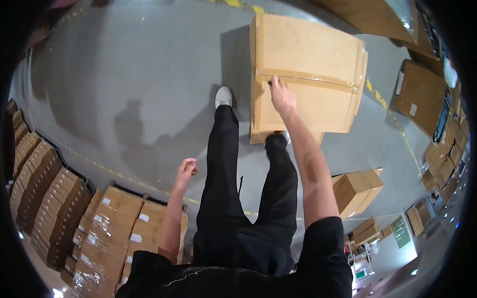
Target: Assembling circuit boards into plastic housings using an electric screwdriver and then opening cardboard boxes with a utility knife.
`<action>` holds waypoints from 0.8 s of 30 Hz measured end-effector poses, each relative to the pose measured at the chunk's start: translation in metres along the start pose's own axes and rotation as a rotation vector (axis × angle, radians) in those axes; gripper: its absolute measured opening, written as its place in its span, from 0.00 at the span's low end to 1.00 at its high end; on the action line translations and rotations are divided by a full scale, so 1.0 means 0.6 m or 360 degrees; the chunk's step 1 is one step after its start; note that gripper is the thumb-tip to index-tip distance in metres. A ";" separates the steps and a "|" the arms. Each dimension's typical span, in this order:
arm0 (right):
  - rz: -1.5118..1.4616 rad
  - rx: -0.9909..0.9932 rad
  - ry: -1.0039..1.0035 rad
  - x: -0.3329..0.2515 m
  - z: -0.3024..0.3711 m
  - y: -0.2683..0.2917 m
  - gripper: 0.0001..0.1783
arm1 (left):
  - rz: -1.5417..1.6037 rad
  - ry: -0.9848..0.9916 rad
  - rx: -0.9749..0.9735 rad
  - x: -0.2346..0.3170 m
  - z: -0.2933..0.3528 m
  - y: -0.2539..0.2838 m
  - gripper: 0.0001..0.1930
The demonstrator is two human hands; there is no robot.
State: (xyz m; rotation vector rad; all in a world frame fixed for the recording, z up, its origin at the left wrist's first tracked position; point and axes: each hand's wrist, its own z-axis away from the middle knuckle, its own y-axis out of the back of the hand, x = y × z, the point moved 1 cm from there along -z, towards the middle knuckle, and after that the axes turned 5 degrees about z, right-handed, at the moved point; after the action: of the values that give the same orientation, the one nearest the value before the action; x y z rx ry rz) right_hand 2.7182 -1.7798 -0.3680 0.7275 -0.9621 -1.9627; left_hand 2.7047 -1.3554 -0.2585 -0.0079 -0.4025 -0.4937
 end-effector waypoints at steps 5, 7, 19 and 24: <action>0.0373 -0.0263 0.0290 -0.022 -0.134 -0.044 0.11 | -0.0005 0.0165 0.0067 -0.020 -0.090 -0.016 0.11; 0.0404 -0.0302 0.0497 -0.013 -0.136 -0.048 0.13 | -0.0113 0.0144 0.0113 -0.008 -0.131 -0.036 0.11; 0.0902 -0.0169 0.0484 0.518 -0.076 -0.060 0.30 | -0.1348 -0.1264 0.0020 0.320 -0.361 -0.457 0.13; 0.0864 -0.0125 0.0277 0.790 -0.023 -0.014 0.27 | -0.1976 -0.1611 -0.0040 0.322 -0.320 -0.669 0.33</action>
State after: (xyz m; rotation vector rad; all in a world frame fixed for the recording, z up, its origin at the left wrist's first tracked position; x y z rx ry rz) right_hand 2.4867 -2.1862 -0.4482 0.5142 -0.8612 -1.4298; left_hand 2.7461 -1.8182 -0.3984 -0.0335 -1.4136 -1.7363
